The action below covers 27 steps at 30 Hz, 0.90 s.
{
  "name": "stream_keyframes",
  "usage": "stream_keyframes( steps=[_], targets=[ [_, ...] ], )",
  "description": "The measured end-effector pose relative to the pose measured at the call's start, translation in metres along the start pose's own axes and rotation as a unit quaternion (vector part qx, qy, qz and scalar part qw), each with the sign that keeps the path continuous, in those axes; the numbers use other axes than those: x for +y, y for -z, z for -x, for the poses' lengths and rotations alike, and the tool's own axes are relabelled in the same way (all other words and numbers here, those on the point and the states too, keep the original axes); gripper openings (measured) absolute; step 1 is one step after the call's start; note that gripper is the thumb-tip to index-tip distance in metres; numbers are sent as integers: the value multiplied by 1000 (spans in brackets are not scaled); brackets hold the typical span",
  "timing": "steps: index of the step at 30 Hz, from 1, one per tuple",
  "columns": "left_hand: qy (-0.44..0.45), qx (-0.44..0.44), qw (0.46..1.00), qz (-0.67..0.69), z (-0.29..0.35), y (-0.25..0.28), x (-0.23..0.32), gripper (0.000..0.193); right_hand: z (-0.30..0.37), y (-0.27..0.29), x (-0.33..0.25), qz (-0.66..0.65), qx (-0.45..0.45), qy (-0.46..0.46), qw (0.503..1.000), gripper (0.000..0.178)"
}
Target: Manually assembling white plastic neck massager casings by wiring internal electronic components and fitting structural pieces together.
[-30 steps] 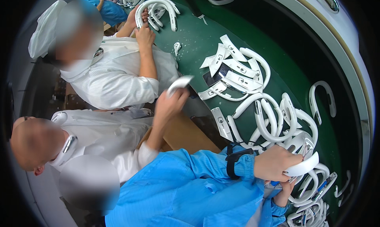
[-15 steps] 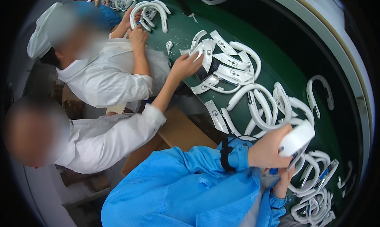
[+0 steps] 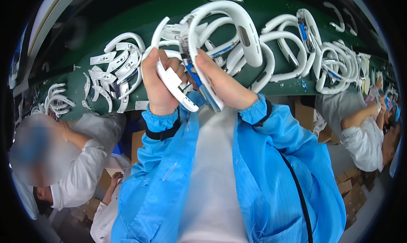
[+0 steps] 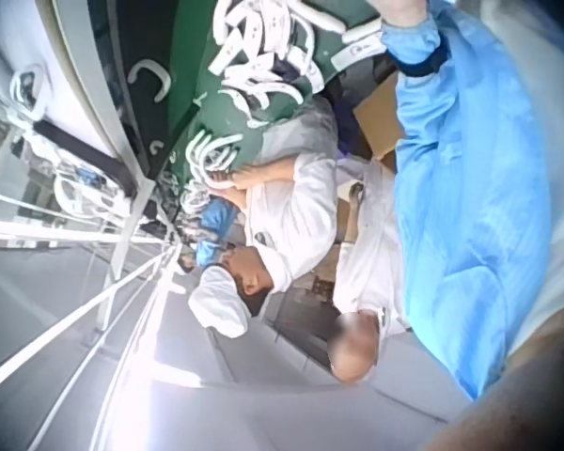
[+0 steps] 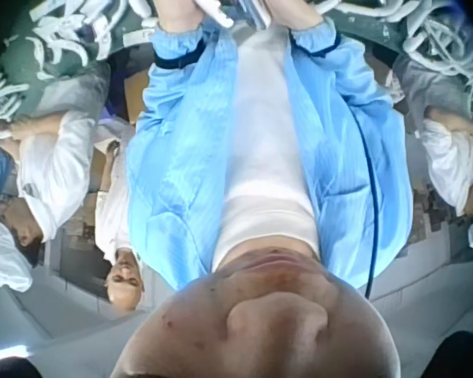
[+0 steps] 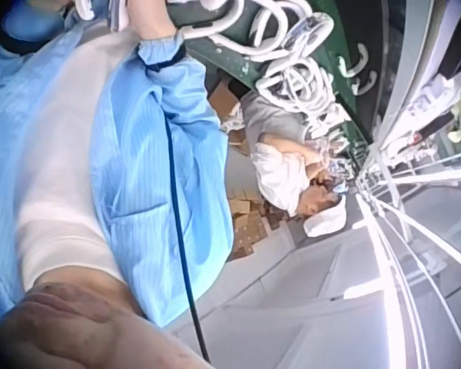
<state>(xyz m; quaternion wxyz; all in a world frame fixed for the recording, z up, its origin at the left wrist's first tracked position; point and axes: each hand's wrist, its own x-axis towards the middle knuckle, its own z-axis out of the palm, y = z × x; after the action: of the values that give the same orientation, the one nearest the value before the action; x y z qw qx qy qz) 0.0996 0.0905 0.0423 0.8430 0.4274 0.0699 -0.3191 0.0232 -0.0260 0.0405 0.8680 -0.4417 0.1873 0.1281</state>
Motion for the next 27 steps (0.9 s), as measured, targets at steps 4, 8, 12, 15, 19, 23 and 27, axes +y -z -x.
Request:
stream_keyframes(
  steps=[4, 8, 12, 15, 19, 23, 27],
  targets=[
    [-65, 33, 993, -89, 1, -9, -7, 29, 3, 5, -1, -25, -55, 25, 998, 54],
    [-70, 10, 994, -86, 1, -14, -14, 35, 5, -4, -1, 29, -26, 75, 996, 51],
    [-56, 26, 988, -143, -3, -12, -15, 44, 3, 7, 2, -31, -74, 21, 997, 48],
    [-54, -3, 985, -164, -7, -7, -19, 47, 3, 4, 8, 55, -35, 56, 996, 48],
    [-63, 10, 981, -181, -6, -10, -20, 42, 5, -1, 2, 90, -28, 68, 993, 50],
    [-101, 17, 977, -185, -2, -17, -18, 33, 5, -1, 4, 101, -55, 80, 990, 55],
    [-107, 12, 973, -205, -6, -11, -18, 32, 5, -3, 9, 107, -39, 102, 988, 55]
  ],
)
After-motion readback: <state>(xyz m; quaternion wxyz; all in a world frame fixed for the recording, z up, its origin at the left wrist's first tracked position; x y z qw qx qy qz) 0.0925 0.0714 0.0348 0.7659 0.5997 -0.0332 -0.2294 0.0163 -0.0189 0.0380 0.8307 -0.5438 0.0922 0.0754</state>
